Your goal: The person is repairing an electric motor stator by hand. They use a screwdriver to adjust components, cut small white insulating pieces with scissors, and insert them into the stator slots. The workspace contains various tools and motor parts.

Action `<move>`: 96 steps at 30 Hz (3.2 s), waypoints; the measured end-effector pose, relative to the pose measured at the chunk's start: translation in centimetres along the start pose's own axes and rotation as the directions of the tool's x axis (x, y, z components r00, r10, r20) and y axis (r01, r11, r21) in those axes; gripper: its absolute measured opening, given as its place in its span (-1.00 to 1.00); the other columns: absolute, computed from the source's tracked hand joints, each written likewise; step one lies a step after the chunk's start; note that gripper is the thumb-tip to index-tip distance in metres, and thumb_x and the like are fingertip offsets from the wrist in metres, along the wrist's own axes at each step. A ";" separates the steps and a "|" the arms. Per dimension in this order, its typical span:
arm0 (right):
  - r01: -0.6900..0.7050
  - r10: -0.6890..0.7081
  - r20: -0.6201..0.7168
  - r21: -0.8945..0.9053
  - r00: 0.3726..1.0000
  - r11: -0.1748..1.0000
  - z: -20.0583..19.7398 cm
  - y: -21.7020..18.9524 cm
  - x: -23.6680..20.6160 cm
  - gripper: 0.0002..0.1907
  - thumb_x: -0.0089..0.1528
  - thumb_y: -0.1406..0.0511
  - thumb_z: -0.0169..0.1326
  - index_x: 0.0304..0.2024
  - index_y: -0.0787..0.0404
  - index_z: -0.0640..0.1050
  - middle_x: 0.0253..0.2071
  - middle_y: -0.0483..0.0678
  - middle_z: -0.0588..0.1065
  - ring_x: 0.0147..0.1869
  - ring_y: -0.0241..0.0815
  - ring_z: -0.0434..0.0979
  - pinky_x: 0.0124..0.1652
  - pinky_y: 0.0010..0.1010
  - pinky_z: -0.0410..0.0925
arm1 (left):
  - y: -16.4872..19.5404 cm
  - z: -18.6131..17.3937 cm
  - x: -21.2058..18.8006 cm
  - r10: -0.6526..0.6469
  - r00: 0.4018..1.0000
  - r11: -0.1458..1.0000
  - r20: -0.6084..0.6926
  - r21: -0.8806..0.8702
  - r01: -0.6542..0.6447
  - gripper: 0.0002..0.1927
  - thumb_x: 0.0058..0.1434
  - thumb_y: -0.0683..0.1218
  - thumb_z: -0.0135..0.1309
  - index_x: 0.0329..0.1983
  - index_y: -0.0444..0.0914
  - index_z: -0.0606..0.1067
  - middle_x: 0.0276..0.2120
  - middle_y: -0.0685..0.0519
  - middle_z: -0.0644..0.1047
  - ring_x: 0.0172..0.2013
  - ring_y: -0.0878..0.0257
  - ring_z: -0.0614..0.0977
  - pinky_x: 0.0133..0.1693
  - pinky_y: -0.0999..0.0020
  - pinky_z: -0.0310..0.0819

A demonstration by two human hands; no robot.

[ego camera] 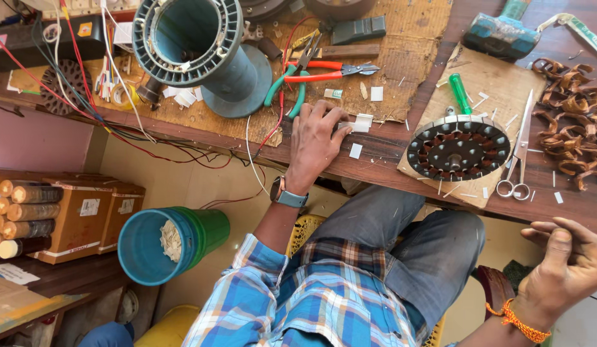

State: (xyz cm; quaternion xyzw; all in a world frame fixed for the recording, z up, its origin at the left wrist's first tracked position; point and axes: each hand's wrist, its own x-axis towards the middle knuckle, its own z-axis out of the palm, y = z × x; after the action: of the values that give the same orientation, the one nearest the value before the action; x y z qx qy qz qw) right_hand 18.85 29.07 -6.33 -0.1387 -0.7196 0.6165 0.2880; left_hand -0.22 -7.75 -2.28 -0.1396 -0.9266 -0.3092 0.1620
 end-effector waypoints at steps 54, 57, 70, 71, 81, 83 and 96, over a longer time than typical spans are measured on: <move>-0.616 0.526 0.775 -0.233 0.349 0.753 6.9 -5.2 -5.1 0.05 -0.16 -0.06 0.43 0.28 0.33 0.51 -0.34 -0.16 0.46 -0.23 -0.34 0.45 -0.22 -0.46 0.34 | 9.6 1.9 -4.1 -0.037 0.815 0.476 0.578 -0.707 0.523 -0.81 0.24 -0.11 0.26 -0.18 -0.32 0.68 -0.37 0.11 0.67 -0.42 0.49 0.61 -0.45 0.56 0.54; -0.644 0.541 0.773 -0.233 0.333 0.729 6.9 -5.3 -5.1 0.01 -0.16 -0.02 0.44 0.25 0.35 0.53 -0.37 -0.16 0.47 -0.26 -0.35 0.45 -0.25 -0.48 0.32 | 9.5 1.9 -4.2 -0.044 0.813 0.501 0.581 -0.691 0.521 -0.82 0.24 -0.10 0.26 -0.19 -0.32 0.67 -0.41 0.11 0.66 -0.46 0.49 0.59 -0.45 0.55 0.52; -0.713 0.597 0.729 -0.219 0.334 0.667 6.0 -3.2 -6.0 -0.21 -0.11 0.25 0.42 0.15 0.46 0.57 -0.50 -0.20 0.39 -0.44 -0.41 0.31 -0.46 -0.54 0.12 | 8.5 2.0 -3.9 0.013 0.810 0.479 0.587 -0.715 0.510 -0.83 0.25 -0.12 0.23 -0.22 -0.34 0.66 -0.41 0.09 0.64 -0.42 0.47 0.63 -0.44 0.52 0.60; -0.704 0.597 0.729 -0.228 0.335 0.673 5.8 -2.9 -6.3 -0.24 -0.10 0.28 0.41 0.14 0.46 0.58 -0.51 -0.19 0.41 -0.44 -0.41 0.33 -0.45 -0.55 0.13 | 8.3 2.1 -4.0 0.016 0.802 0.496 0.597 -0.701 0.512 -0.83 0.26 -0.12 0.23 -0.22 -0.35 0.66 -0.42 0.08 0.64 -0.42 0.47 0.63 -0.44 0.52 0.60; -0.482 0.362 0.460 0.172 0.811 0.859 6.0 -2.9 -9.5 -0.26 0.11 -0.02 0.29 0.14 0.40 0.57 -0.29 0.03 0.64 -0.28 -0.27 0.62 -0.30 -0.50 0.47 | 8.5 2.1 -5.1 -0.060 0.839 0.377 0.541 -0.766 0.521 -0.75 0.40 -0.14 0.07 0.10 -0.26 0.60 -0.23 0.11 0.54 -0.34 0.43 0.58 -0.44 0.51 0.56; -0.395 0.265 0.397 0.291 0.878 0.871 6.4 -3.9 -8.7 -0.29 0.17 0.02 0.27 0.19 0.37 0.52 -0.18 0.05 0.65 -0.21 -0.26 0.62 -0.24 -0.50 0.47 | 9.0 1.8 -5.8 -0.016 0.841 0.401 0.540 -0.768 0.500 -0.68 0.37 -0.17 0.10 0.18 -0.22 0.55 -0.17 0.13 0.52 -0.26 0.44 0.58 -0.34 0.50 0.64; -0.527 0.469 0.318 0.124 0.824 0.841 8.3 -5.4 -5.9 -0.60 0.13 0.44 0.27 0.02 0.40 0.54 -0.22 0.08 0.62 -0.22 -0.16 0.67 -0.18 -0.39 0.56 | 11.1 0.2 -7.7 0.205 0.853 0.682 0.480 -0.695 0.228 -0.84 0.20 -0.23 0.28 -0.16 -0.28 0.57 -0.33 0.04 0.60 -0.37 0.28 0.65 -0.37 0.42 0.51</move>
State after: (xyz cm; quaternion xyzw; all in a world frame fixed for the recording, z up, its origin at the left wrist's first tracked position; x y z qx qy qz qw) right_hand 19.47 18.02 -3.18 -0.2049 -0.6226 0.7547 0.0262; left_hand 10.76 -0.29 0.43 -0.2647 -0.7333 -0.6036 -0.1671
